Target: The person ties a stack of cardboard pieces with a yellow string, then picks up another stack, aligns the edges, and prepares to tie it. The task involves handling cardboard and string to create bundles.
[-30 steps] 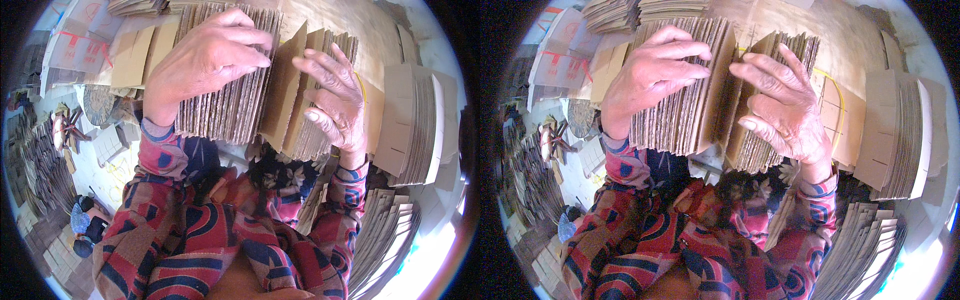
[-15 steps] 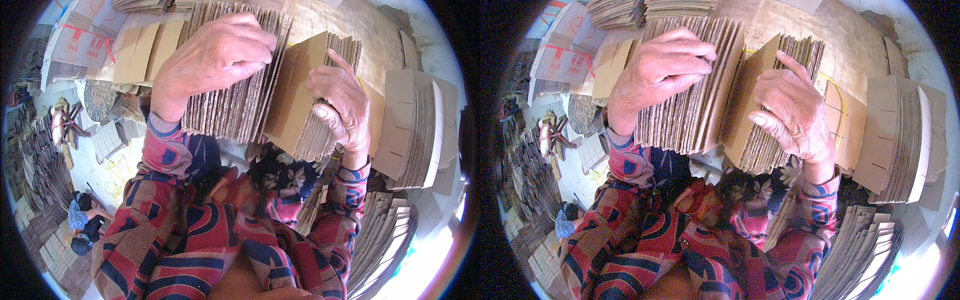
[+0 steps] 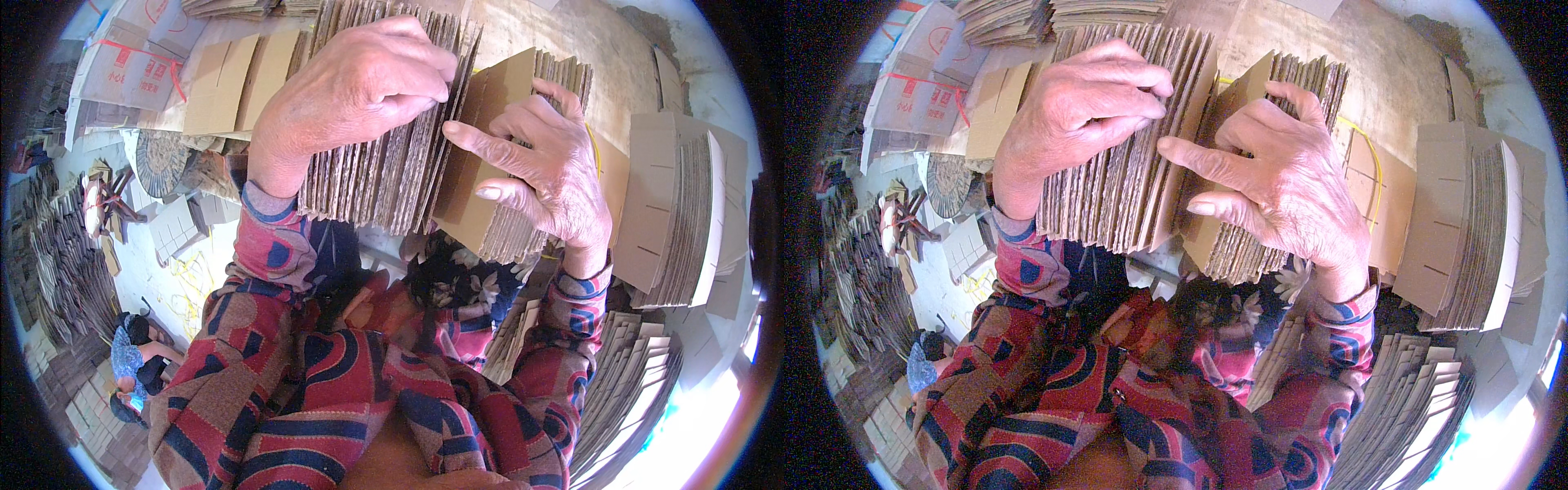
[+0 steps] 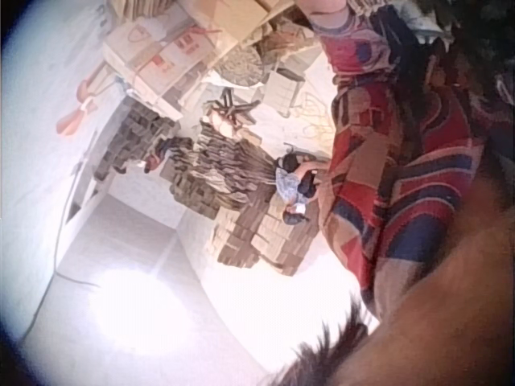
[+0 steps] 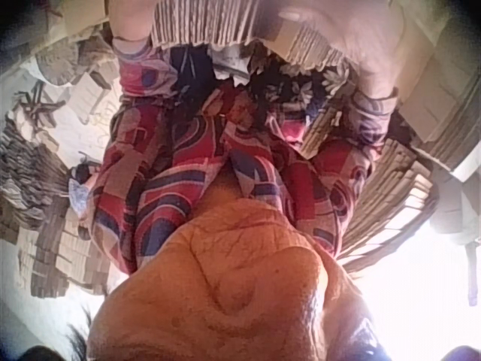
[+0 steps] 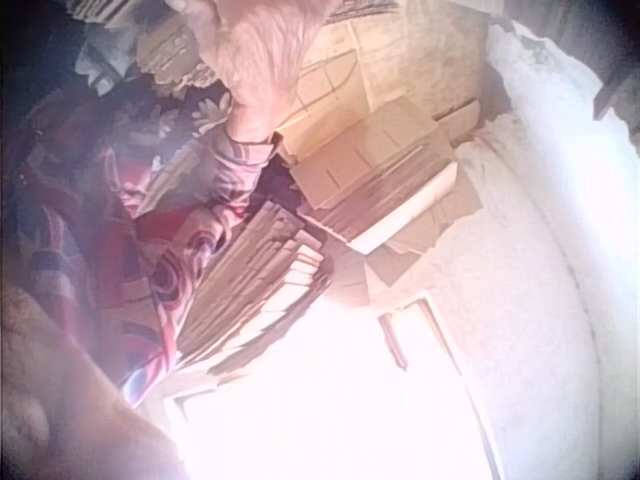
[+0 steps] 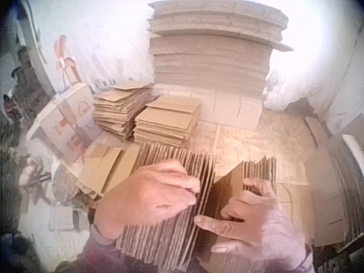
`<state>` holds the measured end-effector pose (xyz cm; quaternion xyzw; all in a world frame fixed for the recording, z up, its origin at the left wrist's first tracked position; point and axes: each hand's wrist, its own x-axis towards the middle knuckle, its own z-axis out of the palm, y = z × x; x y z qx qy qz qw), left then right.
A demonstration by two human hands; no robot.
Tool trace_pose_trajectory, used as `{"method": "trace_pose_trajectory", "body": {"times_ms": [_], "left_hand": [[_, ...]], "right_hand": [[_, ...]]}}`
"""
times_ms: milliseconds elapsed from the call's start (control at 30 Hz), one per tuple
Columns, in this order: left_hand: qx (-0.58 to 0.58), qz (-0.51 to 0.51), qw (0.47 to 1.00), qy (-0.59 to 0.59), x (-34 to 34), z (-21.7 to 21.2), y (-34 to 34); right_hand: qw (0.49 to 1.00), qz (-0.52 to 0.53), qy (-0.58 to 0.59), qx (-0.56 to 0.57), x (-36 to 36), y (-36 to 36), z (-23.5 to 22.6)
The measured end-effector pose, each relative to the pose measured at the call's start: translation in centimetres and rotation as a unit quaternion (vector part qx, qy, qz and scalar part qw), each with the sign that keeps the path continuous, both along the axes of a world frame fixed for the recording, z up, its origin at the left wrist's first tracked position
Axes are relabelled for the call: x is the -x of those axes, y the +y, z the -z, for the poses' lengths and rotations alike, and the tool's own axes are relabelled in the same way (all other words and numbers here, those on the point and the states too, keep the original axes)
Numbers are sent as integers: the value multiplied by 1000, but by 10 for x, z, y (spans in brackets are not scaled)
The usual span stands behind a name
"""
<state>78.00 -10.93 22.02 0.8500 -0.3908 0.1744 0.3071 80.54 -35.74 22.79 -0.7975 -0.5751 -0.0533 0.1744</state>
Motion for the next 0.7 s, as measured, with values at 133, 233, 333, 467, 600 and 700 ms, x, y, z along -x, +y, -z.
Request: {"method": "trace_pose_trajectory", "body": {"times_ms": [133,233,333,467,600,700], "left_hand": [[22,0,1000,-2,0,1,1],[30,-4,1000,-1,1,2,1],[29,-4,1000,-8,1,-1,0],[20,-17,1000,4,4,-7,-5],[-1,7,1000,-6,2,-7,-2],[5,7,1000,-1,2,-6,2]], "right_hand": [[1000,-4,11,-14,0,-1,0],[1000,-5,9,-26,1,0,0],[1000,-4,7,-23,1,0,-1],[1000,-4,4,-23,0,0,0],[1000,-2,10,-28,0,-1,1],[999,-1,18,-43,0,-1,1]]}}
